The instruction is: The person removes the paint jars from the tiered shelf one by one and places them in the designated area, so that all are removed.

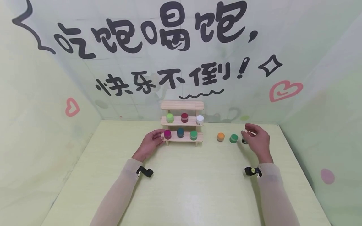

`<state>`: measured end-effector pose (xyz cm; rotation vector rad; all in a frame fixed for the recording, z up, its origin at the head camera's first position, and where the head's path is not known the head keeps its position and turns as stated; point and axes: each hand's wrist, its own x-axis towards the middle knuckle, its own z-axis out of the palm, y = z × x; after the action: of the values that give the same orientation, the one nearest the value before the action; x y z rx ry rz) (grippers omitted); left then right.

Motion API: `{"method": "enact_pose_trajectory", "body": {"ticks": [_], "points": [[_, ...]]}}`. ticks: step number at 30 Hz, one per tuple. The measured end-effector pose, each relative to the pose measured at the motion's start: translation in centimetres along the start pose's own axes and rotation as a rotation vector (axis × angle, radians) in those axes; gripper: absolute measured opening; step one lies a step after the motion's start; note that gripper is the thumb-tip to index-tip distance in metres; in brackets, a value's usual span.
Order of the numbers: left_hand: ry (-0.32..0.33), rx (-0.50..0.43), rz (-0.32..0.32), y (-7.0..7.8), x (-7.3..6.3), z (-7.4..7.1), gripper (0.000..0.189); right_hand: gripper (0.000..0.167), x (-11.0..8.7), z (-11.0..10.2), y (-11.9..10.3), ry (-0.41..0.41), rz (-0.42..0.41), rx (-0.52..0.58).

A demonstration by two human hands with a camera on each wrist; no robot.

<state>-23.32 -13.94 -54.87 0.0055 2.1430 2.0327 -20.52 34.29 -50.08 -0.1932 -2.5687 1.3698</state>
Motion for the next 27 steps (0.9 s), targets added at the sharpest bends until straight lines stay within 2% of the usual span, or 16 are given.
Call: {"method": "enact_pose_trajectory", "body": {"ticks": [7,14,27], "points": [[-0.011,-0.013,-0.013,0.2,0.2,0.0,0.044,0.051,-0.1,1.0,-1.3,0.012,-0.05,0.045],[-0.005,0.011,-0.006,0.5,0.1,-0.2,0.043,0.05,-0.2,2.4,-3.2,-0.017,-0.094,0.078],[-0.016,-0.018,-0.025,0.5,0.6,-0.2,0.043,0.043,0.3,6.2,-6.5,-0.05,-0.181,0.21]]}}
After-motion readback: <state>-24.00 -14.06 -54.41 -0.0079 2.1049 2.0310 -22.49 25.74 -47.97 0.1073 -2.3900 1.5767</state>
